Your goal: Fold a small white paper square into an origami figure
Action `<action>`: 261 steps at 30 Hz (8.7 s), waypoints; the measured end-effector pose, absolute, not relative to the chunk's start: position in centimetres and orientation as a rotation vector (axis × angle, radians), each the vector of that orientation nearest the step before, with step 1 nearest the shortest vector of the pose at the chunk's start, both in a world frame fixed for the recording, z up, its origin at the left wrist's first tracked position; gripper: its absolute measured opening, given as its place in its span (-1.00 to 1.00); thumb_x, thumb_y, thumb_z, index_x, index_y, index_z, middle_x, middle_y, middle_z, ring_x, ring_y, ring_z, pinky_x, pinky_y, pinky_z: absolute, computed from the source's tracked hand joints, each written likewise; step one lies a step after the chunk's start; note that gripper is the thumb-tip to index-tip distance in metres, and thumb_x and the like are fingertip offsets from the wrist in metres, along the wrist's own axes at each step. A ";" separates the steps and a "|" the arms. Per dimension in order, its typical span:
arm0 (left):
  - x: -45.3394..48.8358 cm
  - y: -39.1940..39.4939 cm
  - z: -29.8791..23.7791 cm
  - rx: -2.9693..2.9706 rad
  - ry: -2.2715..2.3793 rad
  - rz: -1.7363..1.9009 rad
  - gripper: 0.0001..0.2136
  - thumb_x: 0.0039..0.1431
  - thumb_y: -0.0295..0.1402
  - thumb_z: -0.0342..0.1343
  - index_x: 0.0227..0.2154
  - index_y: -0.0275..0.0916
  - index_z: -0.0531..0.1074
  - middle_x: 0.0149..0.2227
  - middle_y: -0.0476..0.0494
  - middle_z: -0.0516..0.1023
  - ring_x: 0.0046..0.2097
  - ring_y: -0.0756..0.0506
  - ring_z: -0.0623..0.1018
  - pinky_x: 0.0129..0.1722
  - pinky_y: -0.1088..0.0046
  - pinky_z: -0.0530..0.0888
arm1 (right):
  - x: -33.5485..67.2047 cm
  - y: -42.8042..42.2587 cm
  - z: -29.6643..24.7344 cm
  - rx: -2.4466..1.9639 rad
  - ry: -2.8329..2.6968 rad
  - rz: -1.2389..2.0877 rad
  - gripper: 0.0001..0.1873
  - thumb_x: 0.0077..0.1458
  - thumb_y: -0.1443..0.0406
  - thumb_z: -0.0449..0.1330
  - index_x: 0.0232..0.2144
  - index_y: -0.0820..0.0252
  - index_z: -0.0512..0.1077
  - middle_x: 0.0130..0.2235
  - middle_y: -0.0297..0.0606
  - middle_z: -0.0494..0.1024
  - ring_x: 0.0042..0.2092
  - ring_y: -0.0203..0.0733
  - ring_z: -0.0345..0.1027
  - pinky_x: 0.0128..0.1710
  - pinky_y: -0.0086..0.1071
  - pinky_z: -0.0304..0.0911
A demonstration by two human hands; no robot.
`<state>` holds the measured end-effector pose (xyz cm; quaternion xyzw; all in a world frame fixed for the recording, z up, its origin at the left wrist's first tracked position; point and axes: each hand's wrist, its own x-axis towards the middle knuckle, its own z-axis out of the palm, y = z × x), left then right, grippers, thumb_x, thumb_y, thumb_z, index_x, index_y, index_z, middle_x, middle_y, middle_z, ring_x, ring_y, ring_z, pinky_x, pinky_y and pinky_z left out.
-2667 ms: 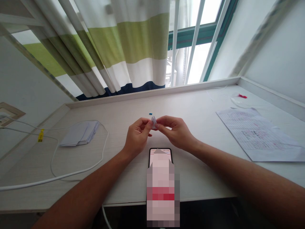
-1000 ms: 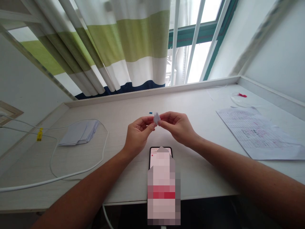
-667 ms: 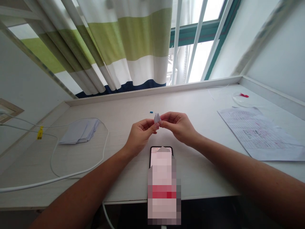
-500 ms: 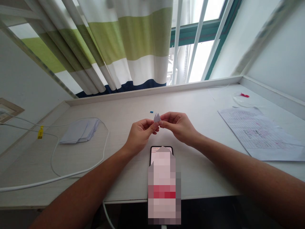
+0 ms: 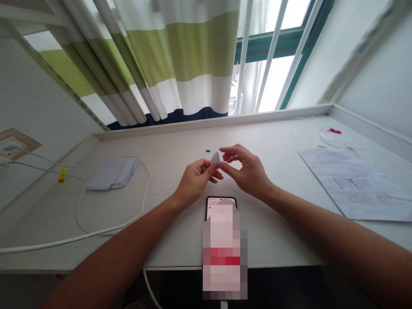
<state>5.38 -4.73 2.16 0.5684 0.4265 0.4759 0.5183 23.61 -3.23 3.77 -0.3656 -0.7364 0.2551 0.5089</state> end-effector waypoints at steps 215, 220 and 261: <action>5.3 -4.8 2.5 1.368 0.978 1.390 -0.67 0.11 -0.19 0.43 -0.22 -0.24 0.46 -0.40 -0.10 0.69 -0.31 -0.09 0.67 -0.19 0.33 0.55 | 23.3 -2.7 3.9 -0.876 -1.554 1.234 -0.62 -0.09 0.01 0.53 -0.38 0.17 0.63 -0.33 -0.21 0.69 -0.30 -0.12 0.56 -0.20 -0.16 0.49; 5.4 -4.5 2.0 1.363 1.009 1.348 -0.65 0.15 -0.18 0.40 -0.12 -0.27 0.51 -0.33 -0.15 0.71 -0.27 -0.09 0.67 -0.15 0.32 0.56 | 23.4 -2.4 3.5 -0.923 -1.582 1.175 -0.61 -0.06 0.00 0.51 -0.36 0.18 0.64 -0.32 -0.19 0.69 -0.29 -0.12 0.55 -0.20 -0.17 0.48; 4.3 -4.9 3.1 1.031 0.700 1.061 -0.69 0.17 -0.23 0.42 -0.10 -0.27 0.60 -0.34 -0.12 0.70 -0.27 -0.04 0.68 -0.24 0.47 0.51 | 24.7 -2.8 5.5 -0.685 -1.704 1.242 -0.82 0.11 0.18 0.44 -0.31 0.18 0.65 -0.34 -0.28 0.66 -0.30 -0.22 0.50 -0.24 -0.24 0.45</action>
